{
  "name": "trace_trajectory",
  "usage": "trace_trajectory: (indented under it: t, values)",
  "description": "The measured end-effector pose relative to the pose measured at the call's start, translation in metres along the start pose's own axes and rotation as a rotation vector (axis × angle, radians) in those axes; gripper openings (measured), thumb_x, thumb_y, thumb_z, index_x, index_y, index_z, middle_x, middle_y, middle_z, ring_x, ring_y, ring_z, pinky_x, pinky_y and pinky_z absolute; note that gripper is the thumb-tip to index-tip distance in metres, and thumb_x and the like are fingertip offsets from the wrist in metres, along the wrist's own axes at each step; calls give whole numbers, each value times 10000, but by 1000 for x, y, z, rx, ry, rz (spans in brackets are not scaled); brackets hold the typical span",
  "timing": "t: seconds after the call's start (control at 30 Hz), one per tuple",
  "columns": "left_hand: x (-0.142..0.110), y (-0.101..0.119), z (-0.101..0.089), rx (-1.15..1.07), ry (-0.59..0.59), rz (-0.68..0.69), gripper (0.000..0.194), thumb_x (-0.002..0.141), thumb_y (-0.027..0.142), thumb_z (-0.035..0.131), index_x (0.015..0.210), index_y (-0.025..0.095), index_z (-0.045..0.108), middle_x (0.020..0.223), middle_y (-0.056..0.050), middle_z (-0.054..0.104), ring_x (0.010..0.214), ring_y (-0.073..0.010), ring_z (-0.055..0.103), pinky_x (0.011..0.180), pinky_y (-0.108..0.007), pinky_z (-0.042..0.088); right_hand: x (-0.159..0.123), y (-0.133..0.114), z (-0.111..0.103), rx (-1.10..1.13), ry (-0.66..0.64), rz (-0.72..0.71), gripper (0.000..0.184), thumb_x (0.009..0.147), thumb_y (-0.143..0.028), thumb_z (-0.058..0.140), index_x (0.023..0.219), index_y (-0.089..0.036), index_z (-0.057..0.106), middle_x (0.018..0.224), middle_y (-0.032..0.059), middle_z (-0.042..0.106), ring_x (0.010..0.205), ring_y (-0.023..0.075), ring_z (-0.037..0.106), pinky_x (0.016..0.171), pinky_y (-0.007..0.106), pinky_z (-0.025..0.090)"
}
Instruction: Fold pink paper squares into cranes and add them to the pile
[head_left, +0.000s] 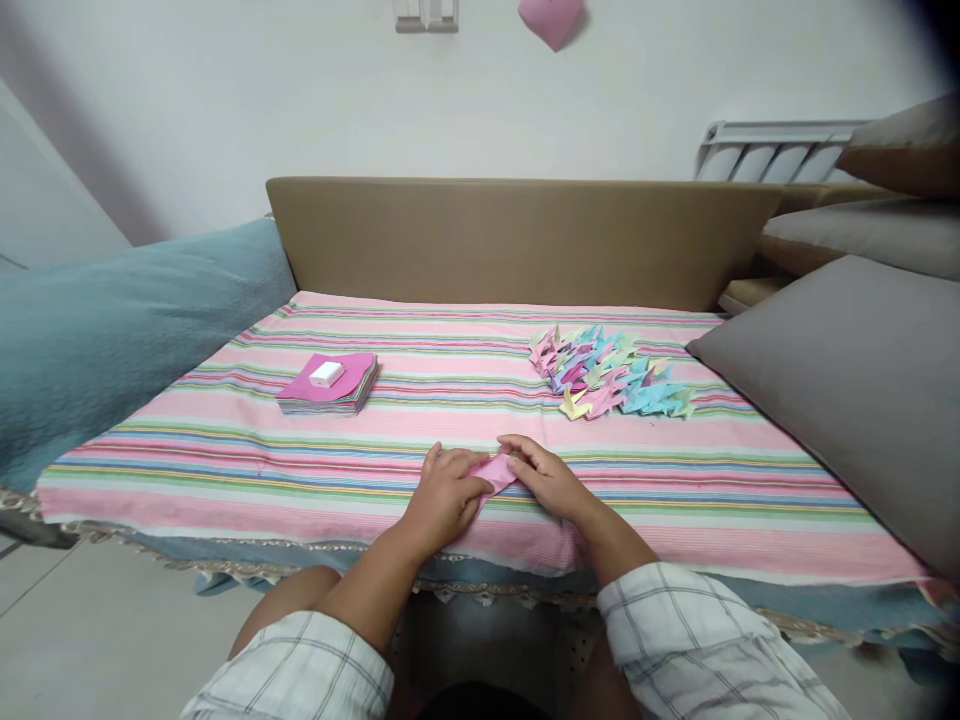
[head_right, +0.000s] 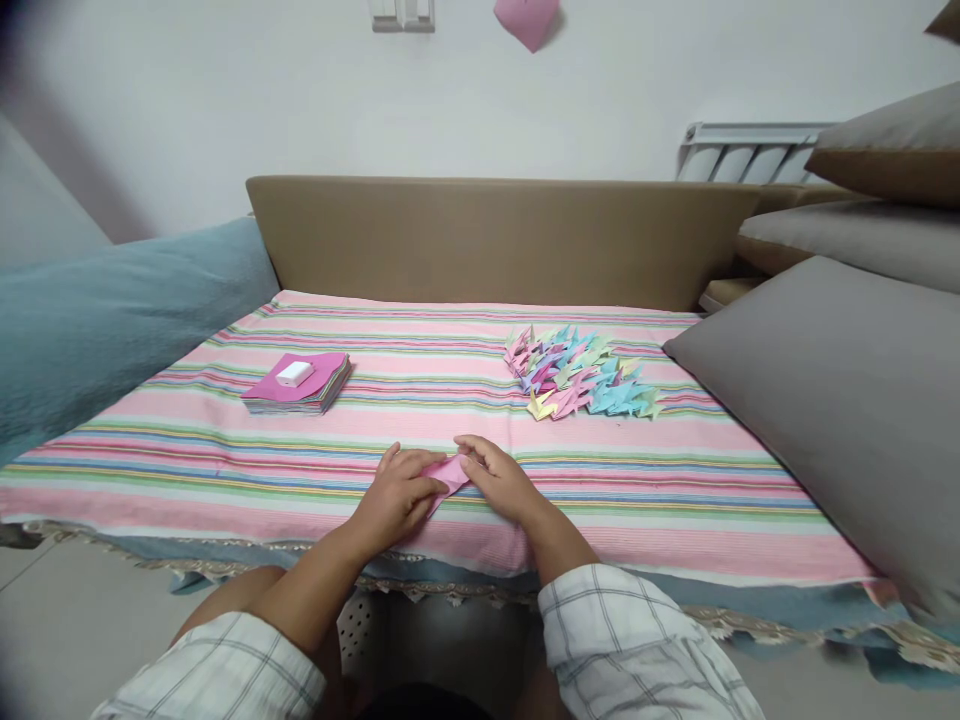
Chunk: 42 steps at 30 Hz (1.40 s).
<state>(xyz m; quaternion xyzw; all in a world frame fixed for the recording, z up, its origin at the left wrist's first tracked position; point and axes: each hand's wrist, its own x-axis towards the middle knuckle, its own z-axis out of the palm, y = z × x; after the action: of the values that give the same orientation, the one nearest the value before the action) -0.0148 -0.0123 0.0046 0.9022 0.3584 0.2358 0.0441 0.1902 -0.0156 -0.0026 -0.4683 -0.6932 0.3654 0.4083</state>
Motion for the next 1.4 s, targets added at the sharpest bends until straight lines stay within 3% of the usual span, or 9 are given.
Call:
trace_trajectory:
  t: [0.07,0.17,0.33,0.53,0.83,1.1,1.4]
  values:
    - [0,0,0,-10,9,-6,184,814,221,535,873,306,688,1228,-26,581,1114,-222,492,1041,-557,184,-2,-1,-8,-30,-91,-89,328,821,-341,545,1122,-222,593,1190,70,540,1131,182,500,969,327,389]
    - [-1,1,0,-16,23,-14,183,798,196,533,840,290,685,1243,-29,565,1135,-224,479,1052,-549,185,-3,-1,-15,-142,-177,-147,274,733,-282,661,998,-214,665,1192,87,515,1139,208,496,981,343,386]
    - [-1,4,-3,6,52,-67,168,784,271,580,942,256,633,1299,-59,526,1180,-234,444,1064,-539,182,-2,8,-12,-302,-181,-209,184,775,-183,605,924,-226,703,1122,82,564,1066,196,534,940,345,418]
    - [0,1,-3,52,-1,-115,59,725,310,671,732,252,667,1312,-22,519,1206,-278,410,1055,-570,159,-4,11,-13,-344,-207,-160,193,723,-176,671,899,-239,720,1193,82,547,1135,220,493,974,367,396]
    - [2,-4,-1,35,-32,-172,162,750,433,640,750,278,686,1295,-5,538,1210,-271,412,1053,-562,160,-7,6,-16,-313,-233,-94,175,765,-329,654,903,-251,728,1263,79,516,1182,225,466,1009,371,363]
    - [5,1,1,56,20,-208,175,767,422,623,708,264,669,1276,4,557,1207,-270,422,1051,-590,130,-8,6,-12,-344,-142,-99,80,736,-245,674,791,-213,722,1243,96,517,1168,226,472,998,369,369]
    - [5,1,-1,31,31,-314,190,769,430,606,716,255,659,1249,-8,577,1186,-279,443,1034,-621,140,-6,11,-2,-434,-40,-89,157,792,-318,600,738,-199,687,1169,105,566,1123,229,497,955,380,386]
